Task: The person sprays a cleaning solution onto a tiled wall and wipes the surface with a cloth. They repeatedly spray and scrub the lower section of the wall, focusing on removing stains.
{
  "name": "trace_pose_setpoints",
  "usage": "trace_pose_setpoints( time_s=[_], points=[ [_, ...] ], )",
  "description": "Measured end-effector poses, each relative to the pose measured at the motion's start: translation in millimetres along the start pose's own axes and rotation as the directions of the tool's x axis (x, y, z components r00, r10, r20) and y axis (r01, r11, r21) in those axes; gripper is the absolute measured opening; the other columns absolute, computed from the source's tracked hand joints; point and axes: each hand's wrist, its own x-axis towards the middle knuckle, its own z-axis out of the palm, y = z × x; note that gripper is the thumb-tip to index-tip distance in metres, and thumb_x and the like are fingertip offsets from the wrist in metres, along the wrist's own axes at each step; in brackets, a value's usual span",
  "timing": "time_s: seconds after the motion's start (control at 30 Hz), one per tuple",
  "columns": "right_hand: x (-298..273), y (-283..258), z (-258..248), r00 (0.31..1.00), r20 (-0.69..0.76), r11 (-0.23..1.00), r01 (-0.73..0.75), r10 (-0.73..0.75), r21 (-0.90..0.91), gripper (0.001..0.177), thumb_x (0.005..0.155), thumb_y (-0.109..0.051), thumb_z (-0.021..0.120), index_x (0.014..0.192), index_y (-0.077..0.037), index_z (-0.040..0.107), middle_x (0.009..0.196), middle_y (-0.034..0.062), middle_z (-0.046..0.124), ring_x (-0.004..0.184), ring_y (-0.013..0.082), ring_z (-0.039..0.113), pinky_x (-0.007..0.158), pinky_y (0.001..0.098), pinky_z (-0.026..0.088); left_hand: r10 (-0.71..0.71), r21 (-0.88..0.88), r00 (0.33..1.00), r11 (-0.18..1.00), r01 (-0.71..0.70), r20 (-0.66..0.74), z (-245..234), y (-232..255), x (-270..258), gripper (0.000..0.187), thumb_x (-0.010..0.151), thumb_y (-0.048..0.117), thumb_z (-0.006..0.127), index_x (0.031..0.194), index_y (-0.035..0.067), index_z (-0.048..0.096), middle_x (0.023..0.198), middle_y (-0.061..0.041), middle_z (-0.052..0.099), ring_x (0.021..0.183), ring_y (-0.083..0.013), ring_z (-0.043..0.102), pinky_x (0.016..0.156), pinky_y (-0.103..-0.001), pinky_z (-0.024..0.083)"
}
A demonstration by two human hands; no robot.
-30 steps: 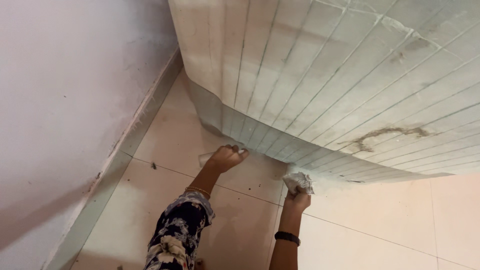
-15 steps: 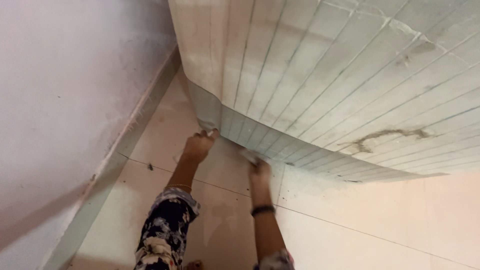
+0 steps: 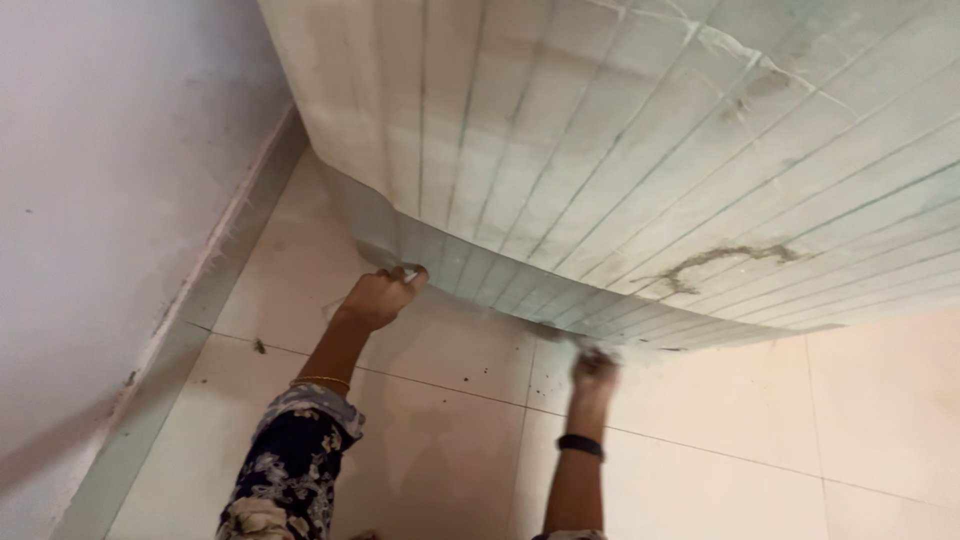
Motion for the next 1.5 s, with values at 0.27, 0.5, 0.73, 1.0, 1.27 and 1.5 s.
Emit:
trace_pose_setpoints(
  time_s=[0.27,0.5,0.73,1.0,1.27,1.5],
  points=[
    [15,15,-23,0.997,0.075,0.997,0.039,-0.034,-0.060,0.020,0.105,-0.023,0.049,0.099,-0.007,0.061,0.086,0.0083,0.067,0.061,0.0168,0.052,0.050,0.0281,0.046,0.449,-0.064,0.892,0.892,-0.447,0.040,46,59,22,0.043,0.098,0.003,0.056,0.139,0.010,0.045,0.096,-0.023,0.067,0.071,-0.0324,0.071,0.055,-0.039,0.062],
    [32,61,-47,0.986,0.102,0.991,-0.134,0.131,0.026,0.039,0.100,-0.027,0.041,0.115,0.004,0.060,0.109,0.0177,0.063,0.100,0.0288,0.062,0.088,0.0408,0.058,0.524,-0.224,0.799,0.775,-0.590,-0.294,24,196,74,0.045,0.090,0.005,0.059,0.134,0.013,0.060,0.109,-0.033,0.067,0.072,-0.0360,0.073,0.052,-0.042,0.062],
    [101,-106,-100,0.958,0.057,0.937,0.261,-0.281,0.233,0.021,0.100,-0.004,0.042,0.113,-0.005,0.058,0.097,0.0054,0.065,0.072,0.0126,0.053,0.063,0.0245,0.050,0.442,-0.335,0.856,0.790,-0.513,-0.267,-7,213,92,0.056,0.083,0.002,0.060,0.139,0.005,0.057,0.103,-0.029,0.069,0.080,-0.0401,0.071,0.058,-0.047,0.061],
    [72,-15,-79,0.773,0.219,0.782,0.620,-0.595,-0.067,0.049,0.102,0.002,0.048,0.150,-0.003,0.048,0.123,0.0122,0.058,0.092,0.0178,0.054,0.077,0.0301,0.050,0.476,-0.284,0.820,0.777,-0.562,-0.319,0,240,118,0.057,0.085,0.000,0.061,0.141,0.007,0.057,0.101,-0.027,0.069,0.076,-0.0359,0.073,0.057,-0.043,0.061],
    [37,8,-65,0.761,0.186,0.693,0.644,-0.621,-0.324,0.047,0.099,0.006,0.048,0.146,0.006,0.049,0.117,0.0163,0.062,0.093,0.0176,0.060,0.076,0.0291,0.055,0.477,-0.299,0.820,0.770,-0.563,-0.316,-1,241,127,0.056,0.088,0.003,0.062,0.143,0.010,0.056,0.102,-0.030,0.069,0.070,-0.0350,0.072,0.052,-0.043,0.060],
    [114,-104,-82,0.790,0.011,0.783,0.608,-0.612,-0.133,0.040,0.104,0.001,0.051,0.144,0.003,0.054,0.121,0.0141,0.062,0.081,0.0171,0.052,0.064,0.0312,0.045,0.465,-0.227,0.800,0.792,-0.567,-0.379,-17,224,116,0.058,0.087,0.000,0.062,0.143,0.009,0.057,0.111,-0.032,0.068,0.078,-0.0359,0.074,0.062,-0.043,0.062]
  ],
)
